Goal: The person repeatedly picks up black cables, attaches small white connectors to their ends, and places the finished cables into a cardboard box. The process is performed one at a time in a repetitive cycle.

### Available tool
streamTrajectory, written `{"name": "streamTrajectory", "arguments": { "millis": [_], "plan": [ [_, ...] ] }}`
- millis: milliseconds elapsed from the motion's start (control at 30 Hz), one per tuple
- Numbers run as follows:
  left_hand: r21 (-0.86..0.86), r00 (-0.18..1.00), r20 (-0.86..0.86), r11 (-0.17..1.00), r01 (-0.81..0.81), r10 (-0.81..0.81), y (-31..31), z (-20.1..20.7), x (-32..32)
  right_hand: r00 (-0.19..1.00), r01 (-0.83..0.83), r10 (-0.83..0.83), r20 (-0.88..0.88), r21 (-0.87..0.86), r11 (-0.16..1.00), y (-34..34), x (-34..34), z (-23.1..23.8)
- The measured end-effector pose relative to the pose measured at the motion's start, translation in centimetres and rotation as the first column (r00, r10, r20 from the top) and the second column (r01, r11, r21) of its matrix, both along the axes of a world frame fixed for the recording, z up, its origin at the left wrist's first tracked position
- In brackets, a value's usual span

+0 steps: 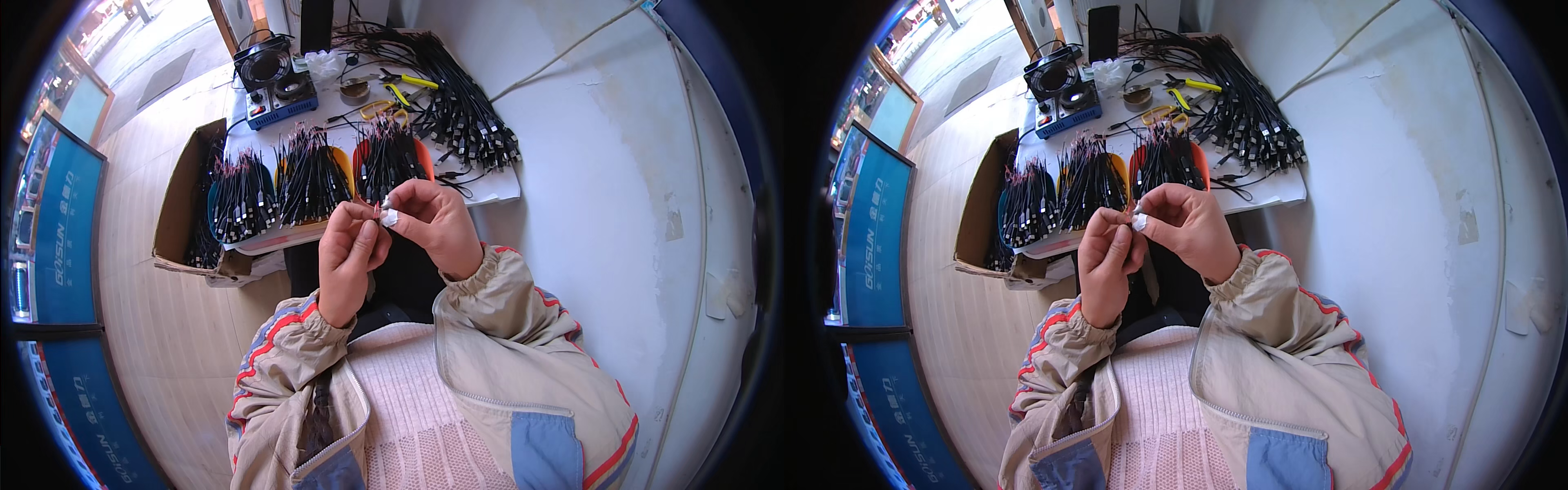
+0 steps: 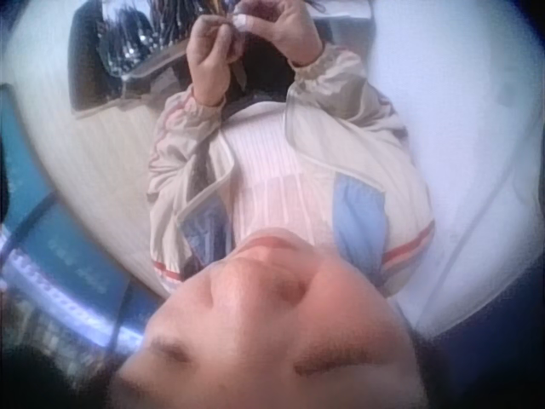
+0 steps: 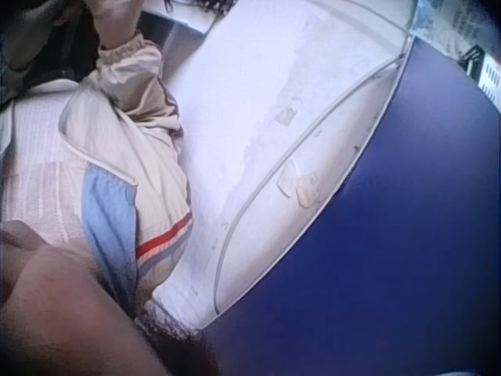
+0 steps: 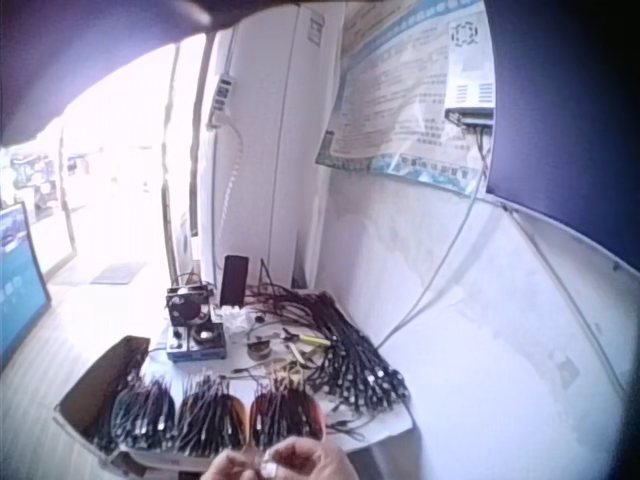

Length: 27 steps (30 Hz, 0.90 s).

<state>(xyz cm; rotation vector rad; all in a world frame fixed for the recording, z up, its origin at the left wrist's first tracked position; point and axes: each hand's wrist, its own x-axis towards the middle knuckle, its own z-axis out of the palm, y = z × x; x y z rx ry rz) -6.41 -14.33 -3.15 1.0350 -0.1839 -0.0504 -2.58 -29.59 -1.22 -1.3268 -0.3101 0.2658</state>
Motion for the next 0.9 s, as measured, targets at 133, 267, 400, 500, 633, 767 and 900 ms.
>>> {"name": "streamTrajectory", "arguments": {
  "millis": [133, 267, 400, 500, 633, 767, 900],
  "plan": [
    [0.090, 0.996, 0.043, 0.993, -0.081, 0.077, -0.3, -0.1, -0.1, 0.998, 0.013, -0.010, 0.064, -0.043, 0.999, -0.1, 0.0, 0.0],
    [0.133, 0.997, 0.053, 0.989, -0.067, 0.060, -0.4, -0.2, -0.1, 0.988, 0.084, -0.064, 0.140, -0.147, 0.986, -0.3, -0.2, -0.2],
    [-0.070, 0.997, -0.054, 0.997, 0.042, -0.046, -0.3, -0.4, 0.0, 0.997, 0.060, -0.061, 0.037, 0.021, 0.998, -0.1, -0.3, -0.7],
    [-0.240, 0.991, -0.073, 0.967, 0.088, -0.109, -0.5, -0.6, 0.0, 0.989, 0.015, 0.025, -0.146, 0.270, 0.963, 0.2, -0.4, -1.4],
    [-0.384, 0.980, -0.100, 0.915, 0.124, -0.175, -0.6, -0.8, -0.2, 0.935, -0.031, 0.200, -0.294, 0.493, 0.869, 0.2, -0.7, -2.0],
    [-0.446, 0.961, -0.133, 0.880, 0.161, -0.244, -0.2, -0.8, -0.3, 0.936, -0.008, 0.186, -0.300, 0.509, 0.861, 0.3, -0.8, -2.3],
    [-0.475, 0.943, -0.154, 0.858, 0.192, -0.296, -0.1, -0.8, -0.2, 0.960, 0.020, 0.119, -0.254, 0.485, 0.874, 0.6, -1.1, -2.6]
  ]
}}
